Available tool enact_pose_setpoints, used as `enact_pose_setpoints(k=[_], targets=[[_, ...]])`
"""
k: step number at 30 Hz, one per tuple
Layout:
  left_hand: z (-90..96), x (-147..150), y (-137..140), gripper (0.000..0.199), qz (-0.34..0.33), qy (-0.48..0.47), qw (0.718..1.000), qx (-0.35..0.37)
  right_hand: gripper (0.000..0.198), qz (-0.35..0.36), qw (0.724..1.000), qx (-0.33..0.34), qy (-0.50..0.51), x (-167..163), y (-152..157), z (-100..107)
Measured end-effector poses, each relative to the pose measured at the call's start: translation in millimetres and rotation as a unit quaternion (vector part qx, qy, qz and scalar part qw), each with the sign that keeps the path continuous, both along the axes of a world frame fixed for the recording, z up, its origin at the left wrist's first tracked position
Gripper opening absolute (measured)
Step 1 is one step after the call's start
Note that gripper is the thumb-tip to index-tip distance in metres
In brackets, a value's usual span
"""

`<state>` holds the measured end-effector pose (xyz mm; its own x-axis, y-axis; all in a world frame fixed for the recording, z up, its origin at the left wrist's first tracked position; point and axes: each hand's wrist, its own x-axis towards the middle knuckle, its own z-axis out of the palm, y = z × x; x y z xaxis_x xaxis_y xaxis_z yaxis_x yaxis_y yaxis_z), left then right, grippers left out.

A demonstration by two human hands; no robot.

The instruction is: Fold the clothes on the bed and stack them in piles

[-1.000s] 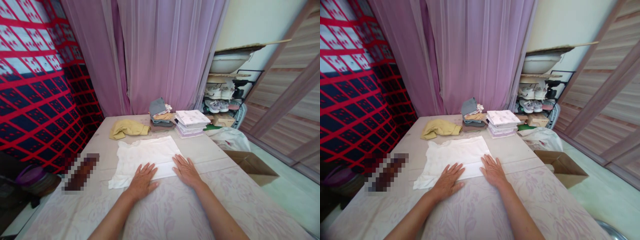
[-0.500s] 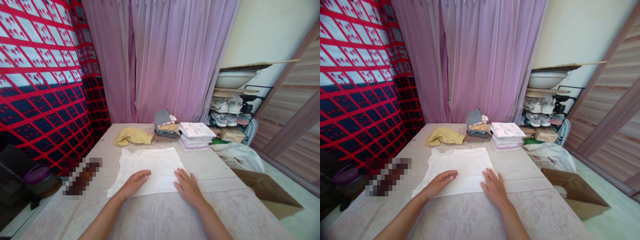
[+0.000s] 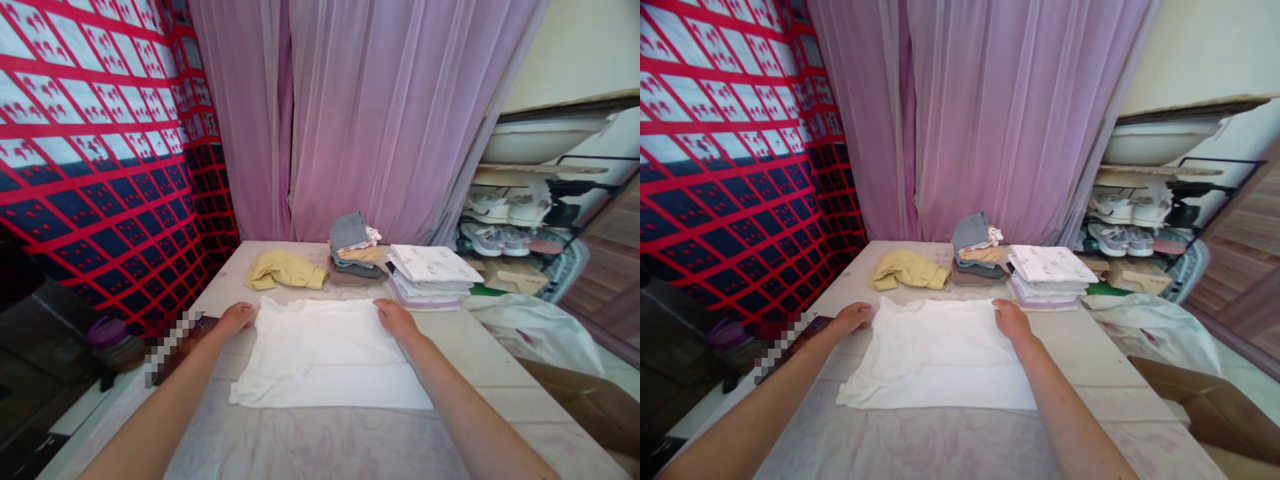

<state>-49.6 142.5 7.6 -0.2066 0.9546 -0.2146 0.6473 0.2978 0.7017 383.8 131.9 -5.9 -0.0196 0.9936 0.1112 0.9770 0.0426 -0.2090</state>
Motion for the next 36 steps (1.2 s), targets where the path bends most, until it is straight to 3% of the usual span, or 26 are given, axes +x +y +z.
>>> enact_pose_setpoints(k=[7,14,19,24,30,36], targets=[[4.0,9.6,15.5,0.034,-0.102,-0.003,0.993,-0.057,0.047,0.024,0.999,-0.022,-0.026,-5.8,25.1,-8.7],[8.4,23.6,12.6,0.019,-0.138,0.030,0.989,0.044,0.054,0.027,0.996,-0.057,-0.059,-10.8,33.1,-5.4],[4.0,12.9,5.6,0.007,-0.119,0.111,0.985,0.065,0.056,0.029,0.993,-0.082,-0.080,-13.2,38.6,0.8],[1.9,1.8,13.3,0.033,-0.115,0.134,0.984,0.031,0.049,0.019,0.992,-0.081,-0.095,-10.8,45.2,9.3],[7.5,11.0,37.9,0.057,-0.146,0.141,0.979,0.020,0.035,0.012,0.994,-0.067,-0.089,-11.8,46.8,12.6],[11.4,14.1,48.2,0.026,-0.196,0.132,0.972,-0.004,0.030,0.008,0.997,-0.038,-0.071,-14.0,34.6,20.2]])
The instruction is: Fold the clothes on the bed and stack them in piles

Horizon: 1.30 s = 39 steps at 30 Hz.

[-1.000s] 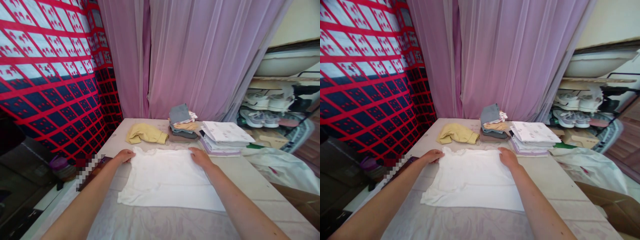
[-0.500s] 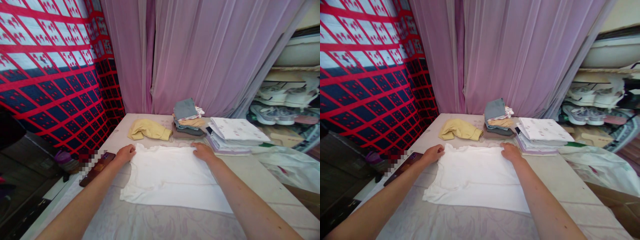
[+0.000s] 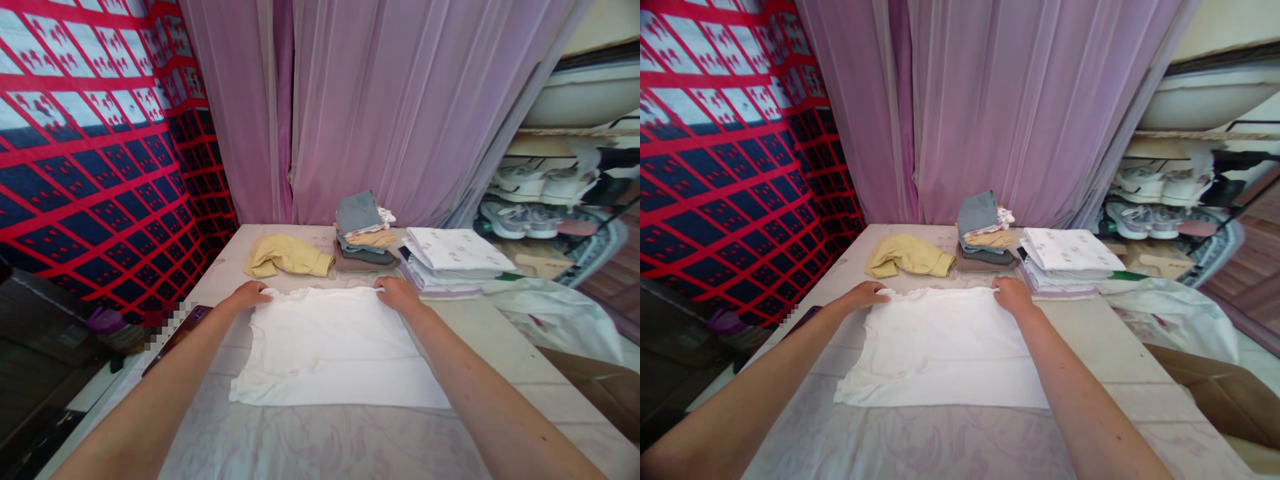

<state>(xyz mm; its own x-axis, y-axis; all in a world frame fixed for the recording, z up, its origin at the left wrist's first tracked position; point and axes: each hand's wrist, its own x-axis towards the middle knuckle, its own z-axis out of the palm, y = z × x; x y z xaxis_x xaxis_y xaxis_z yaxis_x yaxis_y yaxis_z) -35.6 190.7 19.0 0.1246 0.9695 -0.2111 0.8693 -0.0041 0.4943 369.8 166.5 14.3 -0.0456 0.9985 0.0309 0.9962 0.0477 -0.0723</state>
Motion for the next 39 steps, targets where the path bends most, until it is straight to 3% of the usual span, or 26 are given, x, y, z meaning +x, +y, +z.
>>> enact_pose_setpoints(k=[7,13,19,25,30,39], targets=[[3.5,-2.1,-13.9,0.028,-0.031,-0.019,0.999,0.024,0.027,0.012,0.998,0.046,0.033,2.2,-27.7,10.3],[11.3,-1.6,-41.2,0.020,-0.062,-0.036,0.994,0.080,0.025,0.023,0.995,0.075,0.066,7.2,-53.9,5.3],[2.8,-5.4,-74.4,0.025,-0.164,-0.061,0.970,0.167,0.025,0.018,0.994,0.089,0.060,10.9,-81.5,-6.7],[-4.7,-7.2,-93.6,0.017,-0.186,-0.042,0.967,0.166,0.031,0.043,0.996,0.070,0.039,10.9,-97.1,-13.6],[-3.9,-9.0,-92.2,0.009,-0.153,-0.082,0.971,0.165,0.033,0.046,0.996,0.075,0.024,13.4,-97.5,-19.9],[-7.3,-7.9,-93.6,0.021,-0.160,-0.080,0.979,0.101,0.036,0.034,0.998,0.047,-0.008,8.0,-99.2,-13.3]])
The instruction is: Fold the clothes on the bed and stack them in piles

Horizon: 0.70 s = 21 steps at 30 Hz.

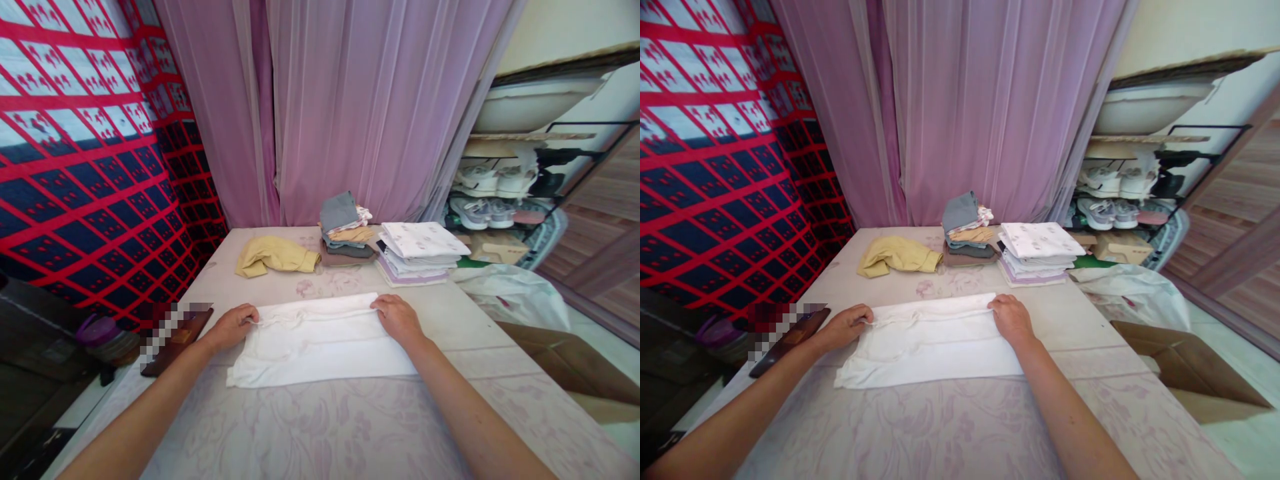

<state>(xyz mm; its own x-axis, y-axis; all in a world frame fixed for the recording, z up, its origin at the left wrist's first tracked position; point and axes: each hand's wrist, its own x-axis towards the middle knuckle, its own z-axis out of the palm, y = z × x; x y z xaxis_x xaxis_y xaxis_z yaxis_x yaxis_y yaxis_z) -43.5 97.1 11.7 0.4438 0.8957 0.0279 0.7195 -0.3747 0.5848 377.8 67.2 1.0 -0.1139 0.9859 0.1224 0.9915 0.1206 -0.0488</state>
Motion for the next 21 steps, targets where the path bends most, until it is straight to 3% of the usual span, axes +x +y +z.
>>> enact_pose_setpoints(k=[6,11,13,15,18,21], targets=[[14.4,-0.6,1.7,0.017,-0.025,0.027,0.999,-0.002,0.041,-0.003,1.000,-0.007,0.009,3.3,-1.2,2.1],[19.5,18.9,9.8,0.031,0.050,0.059,0.990,0.117,0.041,-0.025,0.998,0.036,0.039,-8.9,5.1,8.7],[13.0,36.3,13.1,0.037,0.039,0.076,0.987,0.136,0.041,-0.011,0.997,0.039,0.061,-25.5,10.5,10.5],[2.9,55.8,13.1,0.044,-0.005,0.114,0.986,0.120,0.043,0.031,0.996,0.012,0.079,-46.1,15.1,9.6],[-13.1,78.1,5.6,0.056,-0.053,0.195,0.976,0.076,0.052,0.099,0.989,-0.081,0.078,-72.1,17.3,3.3],[-23.4,84.1,-4.4,0.060,-0.067,0.236,0.967,0.066,0.060,0.109,0.981,-0.147,0.059,-77.6,14.5,-3.9]])
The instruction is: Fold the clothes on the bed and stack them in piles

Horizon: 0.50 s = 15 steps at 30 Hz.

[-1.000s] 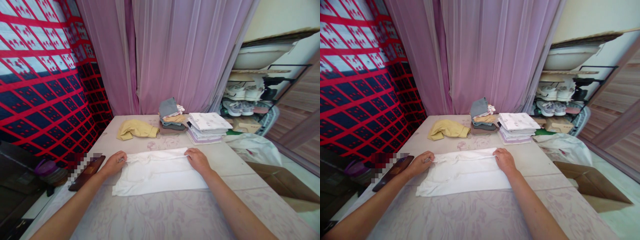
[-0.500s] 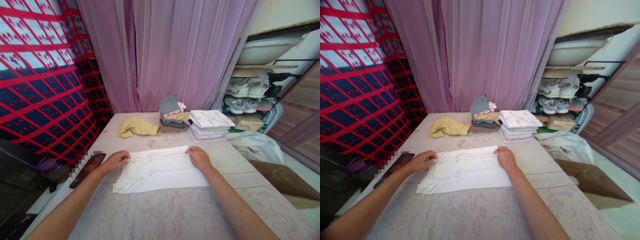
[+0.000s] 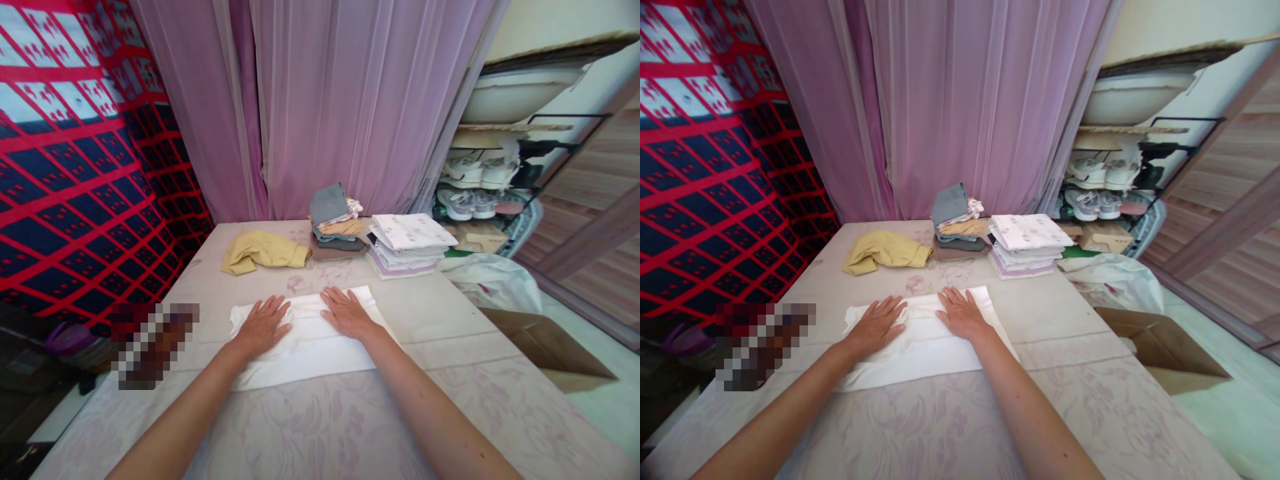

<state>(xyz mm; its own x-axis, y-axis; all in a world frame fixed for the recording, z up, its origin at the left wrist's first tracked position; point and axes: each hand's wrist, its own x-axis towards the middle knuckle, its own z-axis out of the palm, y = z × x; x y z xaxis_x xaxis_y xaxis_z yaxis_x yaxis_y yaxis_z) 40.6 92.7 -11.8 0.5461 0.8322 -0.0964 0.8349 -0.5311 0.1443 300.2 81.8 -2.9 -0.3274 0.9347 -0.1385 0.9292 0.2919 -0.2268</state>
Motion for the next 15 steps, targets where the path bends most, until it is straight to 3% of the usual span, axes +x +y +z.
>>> enact_pose_setpoints(k=[8,15], targets=[[-3.5,-6.1,-3.5,0.057,-0.001,0.002,1.000,0.015,0.061,-0.124,0.991,-0.004,-0.050,50.4,-5.3,-12.1],[1.0,-2.7,-7.1,0.055,-0.007,0.000,1.000,0.021,0.060,-0.158,0.986,0.009,-0.052,46.3,-5.3,-9.7]])
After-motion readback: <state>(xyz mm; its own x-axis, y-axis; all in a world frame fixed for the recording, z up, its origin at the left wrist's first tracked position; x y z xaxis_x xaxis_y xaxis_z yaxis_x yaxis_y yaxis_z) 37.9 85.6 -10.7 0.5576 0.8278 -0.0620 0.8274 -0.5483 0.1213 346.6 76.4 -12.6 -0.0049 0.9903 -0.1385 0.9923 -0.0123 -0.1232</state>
